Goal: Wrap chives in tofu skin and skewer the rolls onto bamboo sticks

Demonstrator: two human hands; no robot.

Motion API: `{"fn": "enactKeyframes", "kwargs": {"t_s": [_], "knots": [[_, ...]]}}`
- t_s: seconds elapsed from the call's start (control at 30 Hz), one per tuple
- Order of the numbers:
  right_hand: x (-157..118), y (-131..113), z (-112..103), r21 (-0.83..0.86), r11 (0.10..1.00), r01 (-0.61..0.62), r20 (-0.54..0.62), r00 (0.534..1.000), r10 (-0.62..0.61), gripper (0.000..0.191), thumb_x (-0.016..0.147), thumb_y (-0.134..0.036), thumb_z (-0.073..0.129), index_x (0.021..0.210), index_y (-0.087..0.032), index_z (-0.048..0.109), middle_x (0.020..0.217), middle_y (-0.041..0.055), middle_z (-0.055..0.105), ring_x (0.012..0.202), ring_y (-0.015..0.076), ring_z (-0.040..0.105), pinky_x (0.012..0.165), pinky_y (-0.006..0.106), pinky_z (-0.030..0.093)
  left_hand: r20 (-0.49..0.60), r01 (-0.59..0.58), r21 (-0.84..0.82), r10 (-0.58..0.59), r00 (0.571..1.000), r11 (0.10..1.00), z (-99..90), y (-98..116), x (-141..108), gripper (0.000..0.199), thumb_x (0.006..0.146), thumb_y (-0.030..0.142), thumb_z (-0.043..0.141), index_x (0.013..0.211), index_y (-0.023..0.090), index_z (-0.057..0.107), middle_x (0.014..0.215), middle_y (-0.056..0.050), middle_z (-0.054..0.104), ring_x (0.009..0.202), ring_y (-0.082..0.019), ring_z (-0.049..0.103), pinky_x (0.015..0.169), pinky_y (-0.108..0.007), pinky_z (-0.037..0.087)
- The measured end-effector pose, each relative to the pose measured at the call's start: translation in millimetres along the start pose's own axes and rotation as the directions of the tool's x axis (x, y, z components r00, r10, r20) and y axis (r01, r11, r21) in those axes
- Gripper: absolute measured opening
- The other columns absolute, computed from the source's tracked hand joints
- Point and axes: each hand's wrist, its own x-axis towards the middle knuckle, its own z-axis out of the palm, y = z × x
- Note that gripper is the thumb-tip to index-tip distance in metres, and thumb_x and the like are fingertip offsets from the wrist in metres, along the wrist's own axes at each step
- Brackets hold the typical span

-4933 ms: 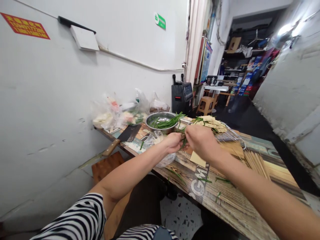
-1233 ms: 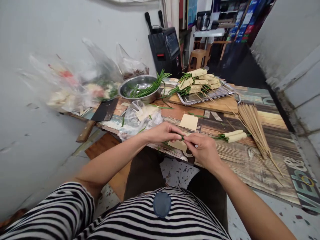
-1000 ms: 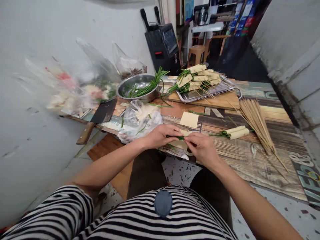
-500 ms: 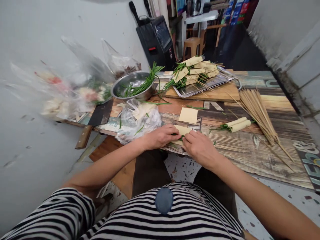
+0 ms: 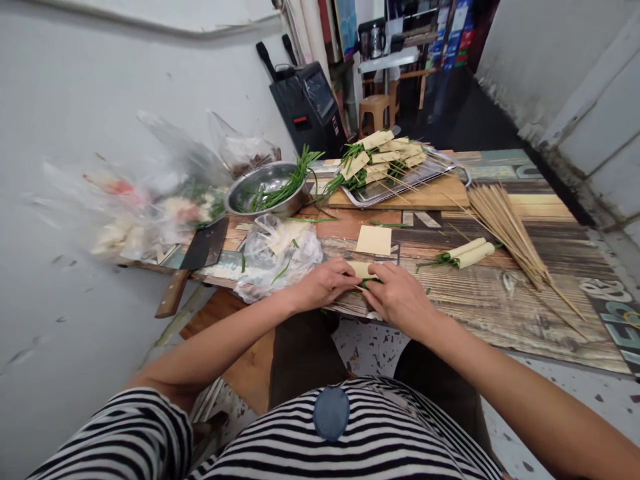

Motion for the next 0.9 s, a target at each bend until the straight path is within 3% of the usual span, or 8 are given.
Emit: {"fn": "enactKeyframes", "kwargs": {"t_s": [0.17,0.33,0.57,0.7,0.9], "knots": [[0.8,8.6,4.6,0.176,0.981,-0.075,0.063,0.996,0.065,0.029,0.093,-0.025,0.046,0.08,-0.017,0.07,0.076,0.0066,0.062,0.074,0.0161,0.053,0.068,0.028,0.039,-0.139,0.126,-0.17,-0.15,0.979,0.977,9.5,-2.0,-5.5,0.02,0.091,0.027,0.055,0.09,0.019,0.073,0.086,-0.007,0.071,0.081,-0.015,0.062,0.08,-0.03,0.045],[6.2,20.0,6.0,0.389,0.9,-0.197,0.136,0.978,0.156,0.023,0.091,-0.025,0.051,0.083,-0.018,0.071,0.074,0.0043,0.061,0.07,0.0141,0.055,0.065,0.024,0.039,-0.189,0.096,-0.174,-0.129,0.973,0.98,8.3,-2.2,-7.6,0.022,0.092,0.028,0.054,0.101,0.017,0.071,0.083,-0.007,0.073,0.079,-0.015,0.064,0.078,-0.03,0.046],[15.3,14.9,-2.2,0.321,0.912,-0.256,0.223,0.956,0.19,0.026,0.09,-0.02,0.047,0.077,-0.017,0.069,0.076,0.005,0.061,0.071,0.0142,0.056,0.064,0.024,0.036,-0.151,-0.08,0.107,0.096,0.984,0.991,4.2,-2.9,-12.0,0.029,0.096,0.018,0.04,0.112,0.02,0.065,0.091,-0.008,0.071,0.081,-0.014,0.062,0.074,-0.029,0.044],[20.2,13.5,-4.3,0.269,0.914,-0.304,0.267,0.935,0.233,0.025,0.088,-0.017,0.047,0.074,-0.017,0.069,0.077,0.0056,0.063,0.071,0.0145,0.057,0.064,0.024,0.035,-0.163,-0.089,0.201,0.123,0.979,0.976,3.4,-1.6,-14.2,0.026,0.095,0.016,0.043,0.113,0.019,0.062,0.087,-0.005,0.072,0.073,-0.012,0.061,0.067,-0.027,0.042],[27.1,15.3,-8.1,0.215,0.916,-0.338,0.33,0.908,0.258,0.024,0.084,-0.016,0.05,0.07,-0.017,0.069,0.076,0.0065,0.067,0.069,0.0156,0.059,0.062,0.024,0.035,-0.133,-0.067,0.302,0.112,0.985,0.951,2.2,2.4,-13.6,0.022,0.095,0.019,0.044,0.101,0.018,0.065,0.1,-0.008,0.069,0.082,-0.015,0.062,0.068,-0.028,0.042]]}}
